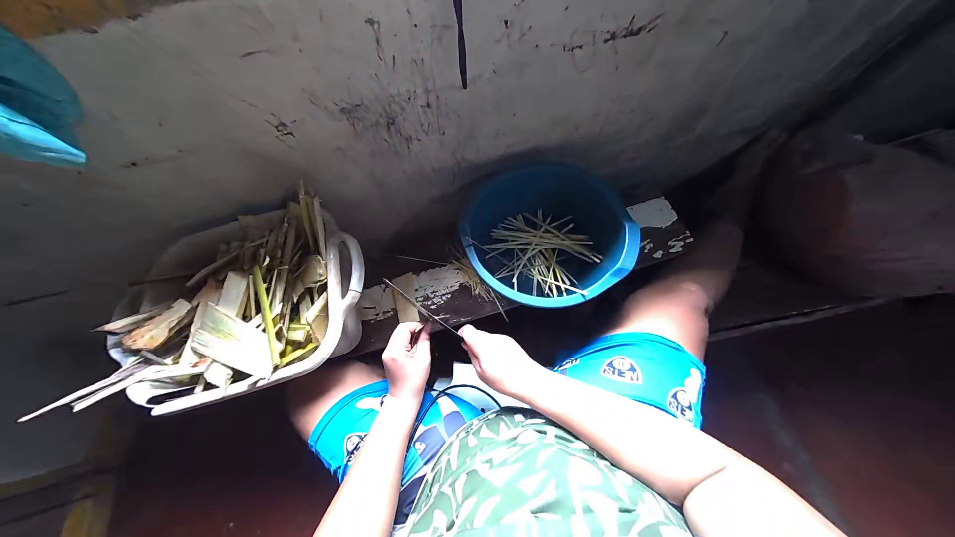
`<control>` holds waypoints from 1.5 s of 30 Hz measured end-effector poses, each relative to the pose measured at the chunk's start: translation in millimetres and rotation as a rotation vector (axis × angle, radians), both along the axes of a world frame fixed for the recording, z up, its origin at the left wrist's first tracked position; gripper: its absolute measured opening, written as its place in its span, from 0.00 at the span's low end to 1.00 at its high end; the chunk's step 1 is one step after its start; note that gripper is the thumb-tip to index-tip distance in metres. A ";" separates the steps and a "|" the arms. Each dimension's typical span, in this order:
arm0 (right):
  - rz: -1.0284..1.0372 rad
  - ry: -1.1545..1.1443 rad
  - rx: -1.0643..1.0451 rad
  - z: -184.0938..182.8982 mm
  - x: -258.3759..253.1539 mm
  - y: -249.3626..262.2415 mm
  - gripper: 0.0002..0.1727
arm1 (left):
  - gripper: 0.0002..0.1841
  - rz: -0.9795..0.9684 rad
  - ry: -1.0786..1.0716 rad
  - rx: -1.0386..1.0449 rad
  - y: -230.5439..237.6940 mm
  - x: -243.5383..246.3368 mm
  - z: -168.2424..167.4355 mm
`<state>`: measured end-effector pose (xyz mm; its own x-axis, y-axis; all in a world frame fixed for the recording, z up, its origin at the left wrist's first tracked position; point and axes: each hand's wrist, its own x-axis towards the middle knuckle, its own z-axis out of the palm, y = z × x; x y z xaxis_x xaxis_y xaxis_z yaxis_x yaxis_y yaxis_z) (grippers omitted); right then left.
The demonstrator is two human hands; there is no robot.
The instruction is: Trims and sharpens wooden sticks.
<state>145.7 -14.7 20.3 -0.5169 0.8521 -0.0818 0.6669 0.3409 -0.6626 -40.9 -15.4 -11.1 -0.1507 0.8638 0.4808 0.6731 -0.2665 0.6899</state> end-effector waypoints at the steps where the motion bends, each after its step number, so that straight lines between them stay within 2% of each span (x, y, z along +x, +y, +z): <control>1: 0.011 -0.044 -0.037 -0.4 2.8 3.0 0.17 | 0.06 -0.018 -0.010 0.011 -0.5 -1.7 -1.7; 5: 0.037 -0.132 -0.103 -0.5 10.1 6.3 0.16 | 0.06 -0.073 -0.045 0.024 -3.2 -4.6 -4.9; 10: 0.060 -0.046 0.015 9.6 8.2 -4.1 0.14 | 0.04 -0.060 0.016 0.015 -5.5 -2.6 -3.0; 17: 0.051 -0.119 -0.096 -13.2 12.3 4.3 0.16 | 0.05 -0.112 -0.035 0.041 -7.0 -8.9 -9.2; 22: 0.088 -0.058 0.052 -2.1 11.6 -5.9 0.13 | 0.03 -0.087 0.030 0.046 -7.8 -7.8 -8.0; 26: 0.057 -0.168 -0.120 -17.8 16.3 7.7 0.16 | 0.05 -0.142 -0.012 0.068 -6.7 -11.1 -11.3; 32: 0.085 -0.055 0.013 -12.3 15.7 1.6 0.14 | 0.05 -0.120 -0.001 0.064 -5.3 -11.5 -11.1; 36: 0.049 -0.168 -0.169 -30.7 23.1 14.6 0.17 | 0.05 -0.148 -0.039 0.063 -4.5 -12.7 -12.0; 41: 0.068 -0.114 -0.039 -25.6 19.3 6.3 0.13 | 0.05 -0.146 -0.042 0.055 -4.6 -12.7 -11.1; 45: 0.026 -0.203 -0.199 -31.8 24.1 12.3 0.18 | 0.06 -0.148 -0.040 0.056 -6.1 -12.3 -11.2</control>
<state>169.7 -2.5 -11.5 -0.4940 0.7957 -0.3504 0.7858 0.2361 -0.5717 -53.2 -21.5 -22.3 -0.0439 0.8501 0.5248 0.5960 -0.3993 0.6966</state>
